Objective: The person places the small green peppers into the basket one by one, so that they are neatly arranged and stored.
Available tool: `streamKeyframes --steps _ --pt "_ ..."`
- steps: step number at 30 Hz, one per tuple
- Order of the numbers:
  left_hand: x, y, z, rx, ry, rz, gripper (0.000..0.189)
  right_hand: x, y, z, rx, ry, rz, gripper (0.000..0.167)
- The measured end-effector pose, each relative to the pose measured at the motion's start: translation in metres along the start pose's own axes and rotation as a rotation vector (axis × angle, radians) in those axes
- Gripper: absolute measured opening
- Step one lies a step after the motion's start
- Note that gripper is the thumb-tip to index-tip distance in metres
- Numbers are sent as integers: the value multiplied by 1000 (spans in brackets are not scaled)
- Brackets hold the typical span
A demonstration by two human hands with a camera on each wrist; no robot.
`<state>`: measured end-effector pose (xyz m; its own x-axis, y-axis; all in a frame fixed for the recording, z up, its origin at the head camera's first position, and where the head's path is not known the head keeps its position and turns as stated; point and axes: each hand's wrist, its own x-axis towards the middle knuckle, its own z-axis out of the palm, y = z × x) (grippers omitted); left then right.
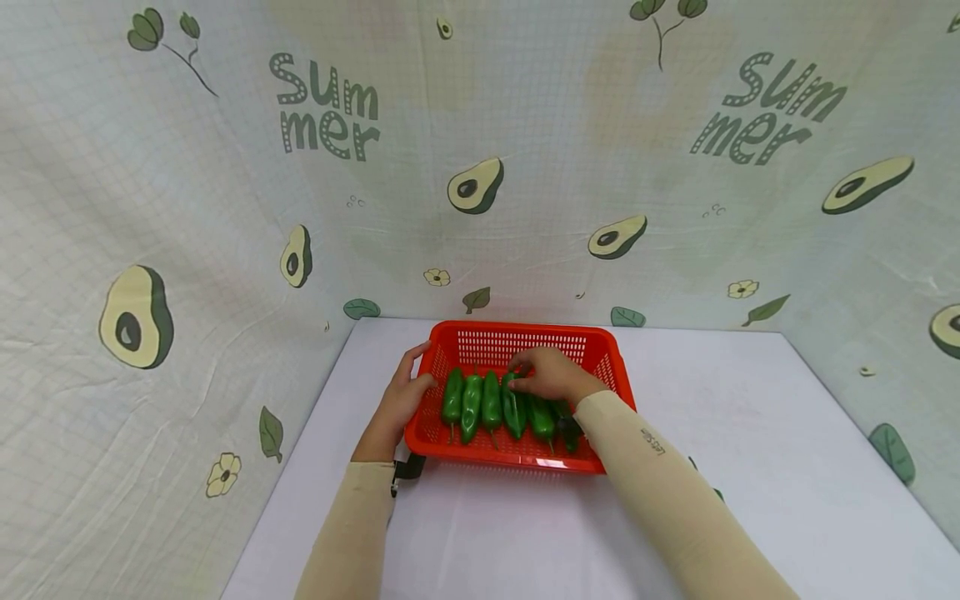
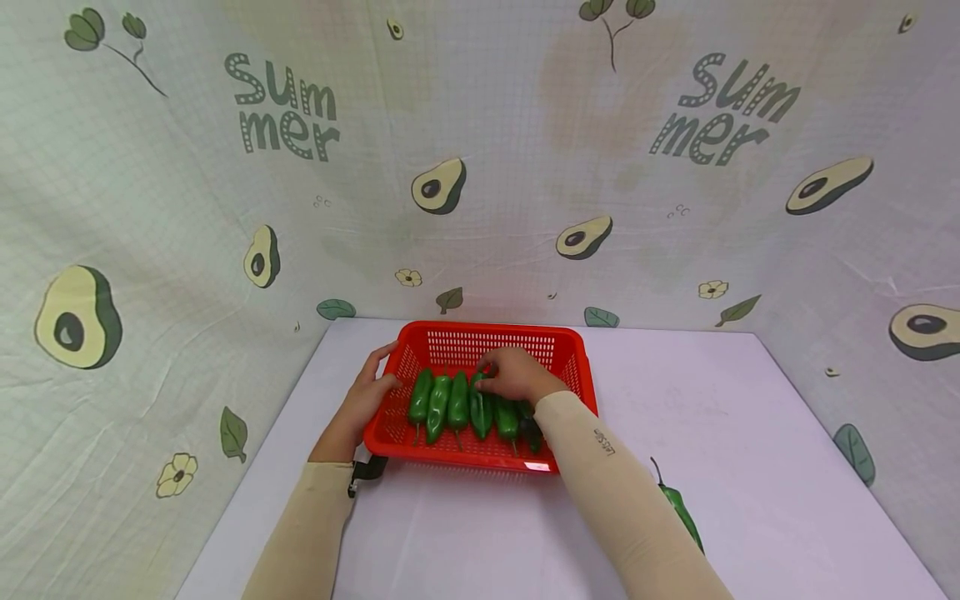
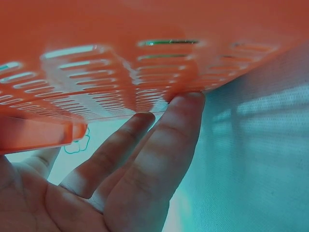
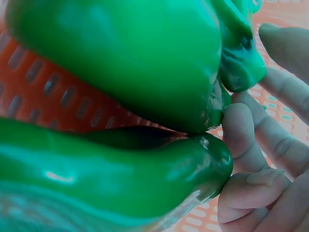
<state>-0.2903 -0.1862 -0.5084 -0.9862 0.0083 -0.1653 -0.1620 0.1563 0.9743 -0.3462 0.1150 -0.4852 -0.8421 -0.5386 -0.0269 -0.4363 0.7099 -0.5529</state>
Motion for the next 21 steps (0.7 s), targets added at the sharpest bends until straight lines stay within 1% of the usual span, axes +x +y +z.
streamKeyframes --steps 8,15,21 --pt "-1 0 -1 -21 4 8 66 -1 -5 -2 12 -1 28 34" --pt "0 0 -1 -32 -7 15 67 -1 -6 -2 14 57 54 38" --pt "1 1 -1 -21 -4 5 67 -3 -11 -10 0 63 68 39"
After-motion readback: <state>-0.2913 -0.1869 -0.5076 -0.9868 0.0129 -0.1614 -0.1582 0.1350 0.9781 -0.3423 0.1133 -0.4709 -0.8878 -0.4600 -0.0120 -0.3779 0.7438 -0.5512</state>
